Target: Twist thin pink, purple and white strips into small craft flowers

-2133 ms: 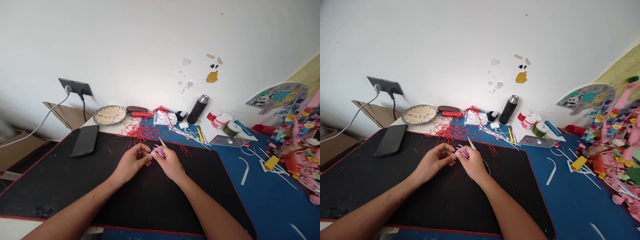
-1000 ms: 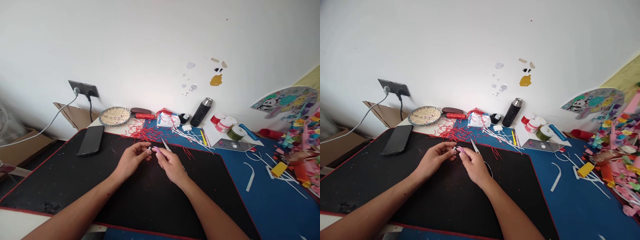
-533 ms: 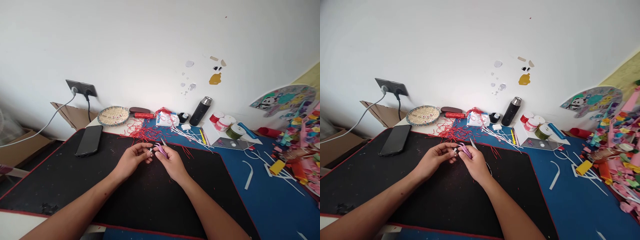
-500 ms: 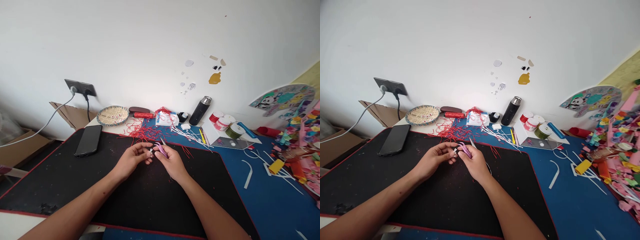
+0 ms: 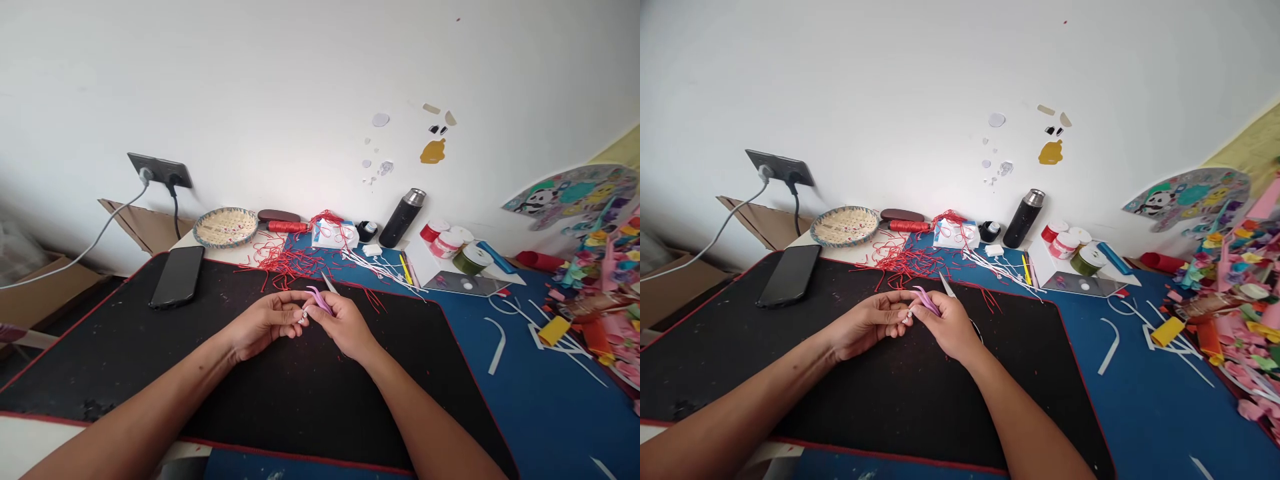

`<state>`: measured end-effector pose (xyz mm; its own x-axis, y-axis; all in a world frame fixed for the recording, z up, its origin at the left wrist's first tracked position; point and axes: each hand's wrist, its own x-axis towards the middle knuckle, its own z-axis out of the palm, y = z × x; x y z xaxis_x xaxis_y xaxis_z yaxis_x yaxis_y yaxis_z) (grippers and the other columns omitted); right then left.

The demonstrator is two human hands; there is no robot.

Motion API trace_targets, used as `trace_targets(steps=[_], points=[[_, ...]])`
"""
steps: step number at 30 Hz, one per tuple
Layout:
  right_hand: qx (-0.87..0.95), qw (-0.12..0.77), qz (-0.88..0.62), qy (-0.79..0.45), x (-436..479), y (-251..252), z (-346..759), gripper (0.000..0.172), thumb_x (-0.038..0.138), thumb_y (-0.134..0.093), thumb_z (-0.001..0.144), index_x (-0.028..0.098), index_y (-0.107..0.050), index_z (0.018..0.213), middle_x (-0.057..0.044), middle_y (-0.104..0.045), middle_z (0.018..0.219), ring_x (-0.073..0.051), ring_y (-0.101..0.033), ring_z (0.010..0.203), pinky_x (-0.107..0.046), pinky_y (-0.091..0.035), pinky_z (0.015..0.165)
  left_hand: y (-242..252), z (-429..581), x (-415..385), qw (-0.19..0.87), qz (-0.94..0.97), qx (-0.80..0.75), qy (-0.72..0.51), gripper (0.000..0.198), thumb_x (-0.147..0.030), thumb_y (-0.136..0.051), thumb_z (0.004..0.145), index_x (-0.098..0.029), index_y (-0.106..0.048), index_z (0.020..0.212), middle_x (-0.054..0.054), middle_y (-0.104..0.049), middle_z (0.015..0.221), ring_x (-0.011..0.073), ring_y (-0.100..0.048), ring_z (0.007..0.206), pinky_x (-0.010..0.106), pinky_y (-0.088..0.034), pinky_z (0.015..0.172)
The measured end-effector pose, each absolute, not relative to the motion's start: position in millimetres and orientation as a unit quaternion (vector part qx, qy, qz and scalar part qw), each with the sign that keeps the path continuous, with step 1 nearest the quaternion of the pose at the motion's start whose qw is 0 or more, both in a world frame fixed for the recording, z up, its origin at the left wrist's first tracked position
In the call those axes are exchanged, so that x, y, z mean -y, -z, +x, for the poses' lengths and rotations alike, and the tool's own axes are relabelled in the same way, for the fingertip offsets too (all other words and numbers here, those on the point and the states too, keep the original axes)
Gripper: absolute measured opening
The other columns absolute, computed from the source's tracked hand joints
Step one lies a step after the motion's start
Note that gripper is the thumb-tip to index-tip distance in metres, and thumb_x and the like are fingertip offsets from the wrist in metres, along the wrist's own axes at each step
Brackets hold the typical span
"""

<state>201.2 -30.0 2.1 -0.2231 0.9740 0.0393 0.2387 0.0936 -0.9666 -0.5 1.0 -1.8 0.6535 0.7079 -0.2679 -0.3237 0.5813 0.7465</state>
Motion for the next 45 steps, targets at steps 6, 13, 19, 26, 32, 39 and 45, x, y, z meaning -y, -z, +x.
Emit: trace_targets(steps=[6, 13, 19, 26, 32, 39, 45], points=[[0.649, 0.390, -0.487, -0.434, 31, -4, 202, 0.023, 0.040, -0.064, 0.095, 0.018, -0.070, 0.090, -0.002, -0.069, 0.083, -0.017, -0.059, 0.074, -0.029, -0.046, 0.073, 2, 2, -1, 0.840, 0.339, -0.299, -0.299, 0.047, -0.015, -0.092, 0.071, -0.011, -0.075, 0.115, 0.009, -0.078, 0.080, 0.0116, -0.070, 0.060, 0.018, -0.058, 0.060], [0.614, 0.404, -0.480, -0.479, 29, 1, 200, 0.026, 0.045, -0.066, 0.094, 0.019, -0.070, 0.090, -0.002, -0.068, 0.078, -0.015, -0.056, 0.066, -0.028, -0.044, 0.064, 2, 6, 1, 0.791, 0.393, -0.322, -0.341, 0.050, -0.020, -0.091, 0.073, -0.013, -0.072, 0.119, 0.007, -0.078, 0.080, 0.0131, -0.067, 0.060, 0.023, -0.053, 0.060], [0.566, 0.406, -0.468, -0.543, 30, 4, 199, 0.035, 0.054, -0.068, 0.092, 0.019, -0.069, 0.098, 0.000, -0.064, 0.075, -0.009, -0.040, 0.050, -0.023, -0.031, 0.048, -1, 6, 1, 0.781, 0.409, -0.322, -0.346, 0.056, -0.023, -0.092, 0.072, -0.012, -0.070, 0.122, 0.006, -0.077, 0.079, 0.0134, -0.066, 0.060, 0.024, -0.051, 0.060], [0.581, 0.406, -0.472, -0.524, 29, 5, 200, 0.039, 0.057, -0.067, 0.092, 0.018, -0.070, 0.096, -0.001, -0.064, 0.075, -0.010, -0.041, 0.052, -0.024, -0.032, 0.050, -1, 6, 2, 0.792, 0.398, -0.316, -0.339, 0.052, -0.022, -0.092, 0.073, -0.013, -0.071, 0.120, 0.006, -0.076, 0.079, 0.0137, -0.066, 0.060, 0.024, -0.049, 0.059], [0.643, 0.401, -0.494, -0.426, 30, -1, 199, 0.035, 0.052, -0.063, 0.095, 0.019, -0.068, 0.085, -0.001, -0.066, 0.076, -0.016, -0.055, 0.068, -0.028, -0.043, 0.066, 0, 7, 2, 0.797, 0.389, -0.319, -0.335, 0.053, -0.022, -0.093, 0.071, -0.012, -0.072, 0.118, 0.007, -0.077, 0.079, 0.0131, -0.067, 0.060, 0.024, -0.051, 0.061], [0.631, 0.416, -0.494, -0.429, 30, 3, 197, 0.026, 0.043, -0.064, 0.095, 0.019, -0.068, 0.089, -0.002, -0.069, 0.079, -0.016, -0.058, 0.070, -0.029, -0.045, 0.069, 2, 8, 2, 0.801, 0.376, -0.317, -0.340, 0.049, -0.022, -0.093, 0.071, -0.013, -0.074, 0.116, 0.007, -0.077, 0.080, 0.0122, -0.066, 0.060, 0.023, -0.051, 0.061], [0.547, 0.427, -0.450, -0.562, 27, 12, 199, 0.033, 0.052, -0.067, 0.092, 0.020, -0.067, 0.100, 0.001, -0.063, 0.075, -0.007, -0.034, 0.046, -0.022, -0.027, 0.044, 3, 9, 2, 0.763, 0.424, -0.323, -0.366, 0.053, -0.024, -0.092, 0.072, -0.013, -0.071, 0.120, 0.005, -0.075, 0.079, 0.0137, -0.066, 0.061, 0.025, -0.052, 0.062]])
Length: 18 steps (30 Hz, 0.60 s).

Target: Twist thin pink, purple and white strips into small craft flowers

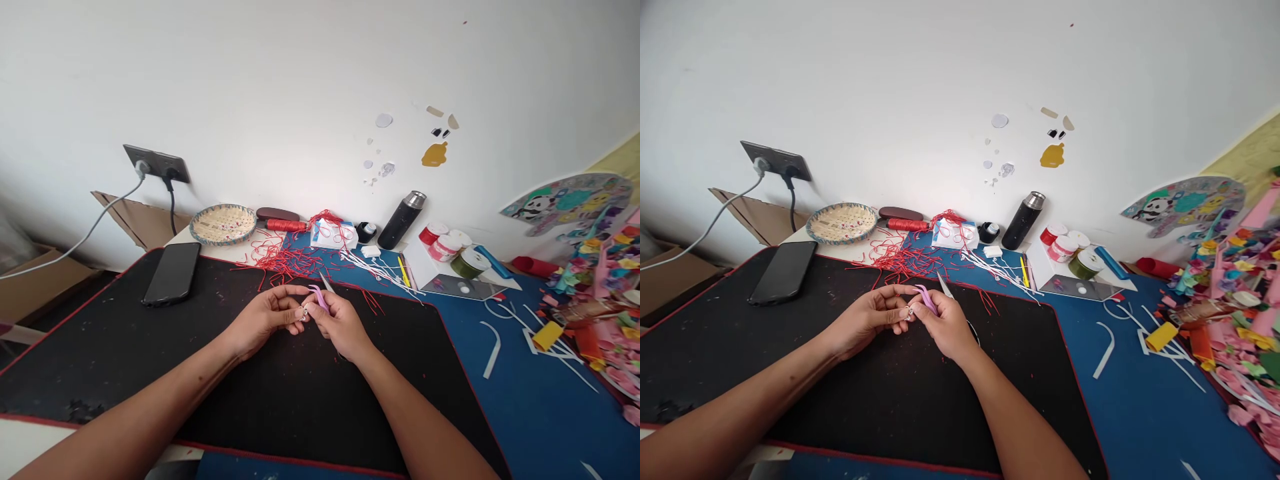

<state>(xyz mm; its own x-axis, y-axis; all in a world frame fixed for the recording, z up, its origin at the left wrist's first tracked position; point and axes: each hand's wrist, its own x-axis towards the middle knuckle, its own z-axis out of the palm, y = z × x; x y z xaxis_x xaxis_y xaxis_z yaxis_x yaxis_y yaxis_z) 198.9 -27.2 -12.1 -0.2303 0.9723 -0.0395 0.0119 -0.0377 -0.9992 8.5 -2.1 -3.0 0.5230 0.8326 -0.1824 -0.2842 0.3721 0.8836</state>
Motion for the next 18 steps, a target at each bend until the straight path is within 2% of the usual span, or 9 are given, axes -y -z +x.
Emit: trace_targets(steps=[3, 6, 14, 18], points=[[0.521, 0.430, -0.435, -0.595, 26.3, 13.5, 199.7, 0.036, 0.053, -0.070, 0.090, 0.019, -0.067, 0.101, 0.004, -0.054, 0.066, -0.006, -0.028, 0.044, -0.021, -0.020, 0.042, 2.9, 7.9, 2.3, 0.752, 0.444, -0.321, -0.366, 0.056, -0.026, -0.091, 0.074, -0.013, -0.069, 0.123, 0.005, -0.076, 0.081, 0.0147, -0.067, 0.063, 0.027, -0.053, 0.064], [0.514, 0.428, -0.435, -0.603, 26.0, 11.6, 200.4, 0.038, 0.055, -0.073, 0.087, 0.018, -0.066, 0.096, 0.007, -0.048, 0.061, -0.006, -0.026, 0.044, -0.021, -0.020, 0.042, 2.6, 7.7, 3.0, 0.750, 0.450, -0.324, -0.361, 0.057, -0.026, -0.091, 0.074, -0.013, -0.067, 0.124, 0.006, -0.076, 0.081, 0.0153, -0.068, 0.063, 0.027, -0.053, 0.063], [0.534, 0.423, -0.446, -0.581, 25.5, 10.6, 201.2, 0.040, 0.056, -0.073, 0.086, 0.017, -0.067, 0.094, 0.005, -0.052, 0.062, -0.006, -0.026, 0.044, -0.022, -0.019, 0.042, 4.2, 8.2, 3.9, 0.752, 0.448, -0.323, -0.360, 0.056, -0.026, -0.091, 0.074, -0.013, -0.068, 0.123, 0.006, -0.076, 0.081, 0.0159, -0.068, 0.063, 0.027, -0.053, 0.063], [0.502, 0.432, -0.433, -0.611, 26.4, 9.9, 198.9, 0.039, 0.055, -0.073, 0.085, 0.018, -0.066, 0.094, 0.007, -0.045, 0.060, -0.005, -0.023, 0.043, -0.022, -0.016, 0.042, 2.4, 8.2, 3.5, 0.745, 0.450, -0.333, -0.363, 0.057, -0.028, -0.092, 0.072, -0.013, -0.068, 0.121, 0.005, -0.076, 0.080, 0.0158, -0.069, 0.064, 0.027, -0.054, 0.063]])
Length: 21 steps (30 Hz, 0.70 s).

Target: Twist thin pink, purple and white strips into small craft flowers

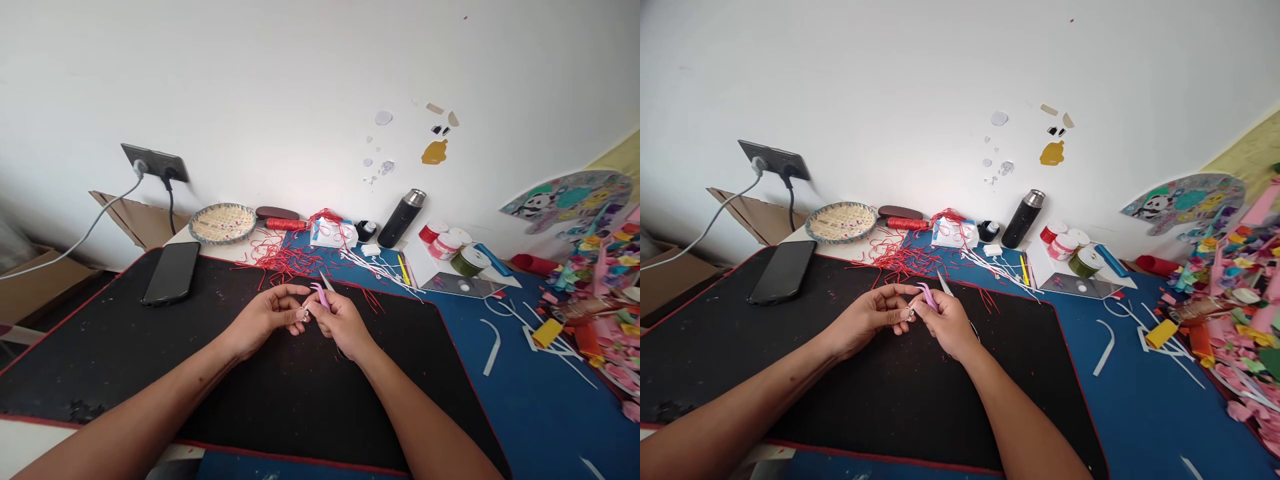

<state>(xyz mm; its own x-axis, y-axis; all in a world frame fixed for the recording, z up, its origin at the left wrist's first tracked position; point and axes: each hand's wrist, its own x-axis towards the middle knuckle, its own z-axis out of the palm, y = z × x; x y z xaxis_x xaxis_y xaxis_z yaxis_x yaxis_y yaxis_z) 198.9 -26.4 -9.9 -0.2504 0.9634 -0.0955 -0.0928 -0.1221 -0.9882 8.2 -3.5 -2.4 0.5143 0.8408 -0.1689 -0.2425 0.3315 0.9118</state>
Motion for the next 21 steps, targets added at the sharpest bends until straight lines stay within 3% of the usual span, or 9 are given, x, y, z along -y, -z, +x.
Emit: trace_targets(steps=[5, 17, 21], points=[[0.477, 0.436, -0.418, -0.638, 27.1, 6.5, 199.8, 0.039, 0.053, -0.072, 0.087, 0.017, -0.066, 0.101, 0.012, -0.030, 0.056, -0.006, -0.017, 0.044, -0.021, -0.012, 0.042, 0.6, 8.4, 3.5, 0.743, 0.448, -0.329, -0.373, 0.056, -0.028, -0.093, 0.071, -0.013, -0.068, 0.118, 0.004, -0.075, 0.078, 0.0156, -0.069, 0.064, 0.027, -0.054, 0.063], [0.519, 0.433, -0.445, -0.588, 25.0, 10.1, 202.3, 0.038, 0.054, -0.072, 0.088, 0.017, -0.065, 0.096, 0.005, -0.053, 0.065, -0.005, -0.027, 0.045, -0.021, -0.018, 0.041, 3.0, 9.3, 4.3, 0.771, 0.425, -0.340, -0.332, 0.052, -0.030, -0.094, 0.071, -0.014, -0.071, 0.115, 0.006, -0.078, 0.088, 0.0173, -0.075, 0.075, 0.027, -0.059, 0.072], [0.532, 0.426, -0.452, -0.575, 25.0, 12.9, 204.6, 0.036, 0.053, -0.071, 0.090, 0.019, -0.066, 0.097, 0.007, -0.047, 0.060, -0.006, -0.028, 0.045, -0.021, -0.019, 0.041, 2.6, 10.3, 4.8, 0.773, 0.420, -0.339, -0.333, 0.043, -0.032, -0.096, 0.068, -0.013, -0.074, 0.100, 0.007, -0.079, 0.086, 0.0169, -0.075, 0.073, 0.025, -0.059, 0.070]])
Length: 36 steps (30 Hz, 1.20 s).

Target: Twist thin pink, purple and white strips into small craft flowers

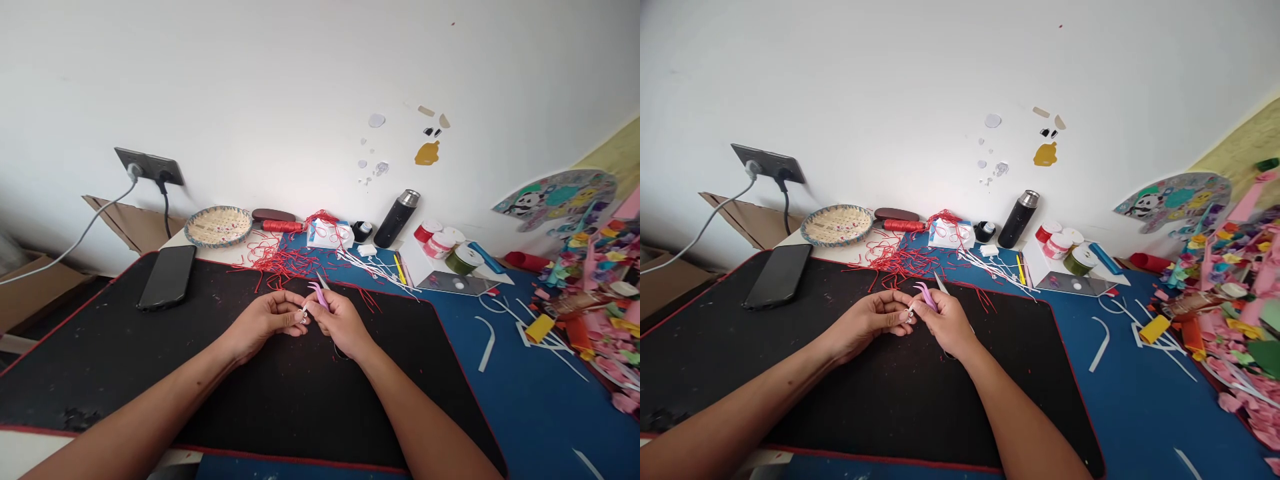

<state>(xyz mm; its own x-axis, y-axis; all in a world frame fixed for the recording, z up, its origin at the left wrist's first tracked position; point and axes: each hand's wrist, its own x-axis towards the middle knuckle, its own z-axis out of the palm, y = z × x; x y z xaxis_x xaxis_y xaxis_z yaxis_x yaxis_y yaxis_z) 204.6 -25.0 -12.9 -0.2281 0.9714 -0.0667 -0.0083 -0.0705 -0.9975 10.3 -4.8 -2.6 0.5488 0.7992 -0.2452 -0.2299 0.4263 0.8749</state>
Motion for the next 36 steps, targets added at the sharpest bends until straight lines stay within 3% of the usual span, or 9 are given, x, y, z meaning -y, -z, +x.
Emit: trace_targets(steps=[8, 16, 28, 36], points=[[0.531, 0.446, -0.444, -0.567, 24, 11, 204, 0.038, 0.055, -0.065, 0.094, 0.020, -0.065, 0.109, 0.010, -0.034, 0.058, -0.007, -0.023, 0.045, -0.022, -0.017, 0.042, 7, 7, 2, 0.739, 0.428, -0.347, -0.388, 0.049, -0.034, -0.095, 0.069, -0.015, -0.077, 0.111, 0.004, -0.078, 0.084, 0.0152, -0.073, 0.074, 0.025, -0.059, 0.071], [0.571, 0.438, -0.487, -0.495, 23, 16, 205, 0.031, 0.051, -0.061, 0.097, 0.021, -0.066, 0.104, 0.008, -0.037, 0.061, -0.008, -0.027, 0.046, -0.023, -0.023, 0.045, 7, 8, -1, 0.724, 0.408, -0.363, -0.420, 0.043, -0.036, -0.097, 0.065, -0.015, -0.079, 0.098, 0.005, -0.079, 0.083, 0.0154, -0.073, 0.075, 0.024, -0.059, 0.071], [0.637, 0.434, -0.525, -0.361, 28, 3, 202, 0.018, 0.035, -0.061, 0.094, 0.019, -0.070, 0.097, 0.000, -0.068, 0.083, -0.016, -0.060, 0.073, -0.026, -0.044, 0.069, 6, 9, 2, 0.757, 0.399, -0.353, -0.379, 0.047, -0.032, -0.097, 0.066, -0.013, -0.075, 0.103, 0.007, -0.080, 0.084, 0.0169, -0.075, 0.071, 0.024, -0.060, 0.067], [0.663, 0.408, -0.537, -0.324, 29, 4, 201, 0.017, 0.034, -0.062, 0.096, 0.019, -0.069, 0.091, 0.002, -0.066, 0.074, -0.014, -0.057, 0.065, -0.024, -0.040, 0.061, 1, 9, 5, 0.756, 0.416, -0.348, -0.367, 0.048, -0.030, -0.096, 0.068, -0.015, -0.077, 0.109, 0.005, -0.078, 0.080, 0.0167, -0.075, 0.070, 0.024, -0.059, 0.067]])
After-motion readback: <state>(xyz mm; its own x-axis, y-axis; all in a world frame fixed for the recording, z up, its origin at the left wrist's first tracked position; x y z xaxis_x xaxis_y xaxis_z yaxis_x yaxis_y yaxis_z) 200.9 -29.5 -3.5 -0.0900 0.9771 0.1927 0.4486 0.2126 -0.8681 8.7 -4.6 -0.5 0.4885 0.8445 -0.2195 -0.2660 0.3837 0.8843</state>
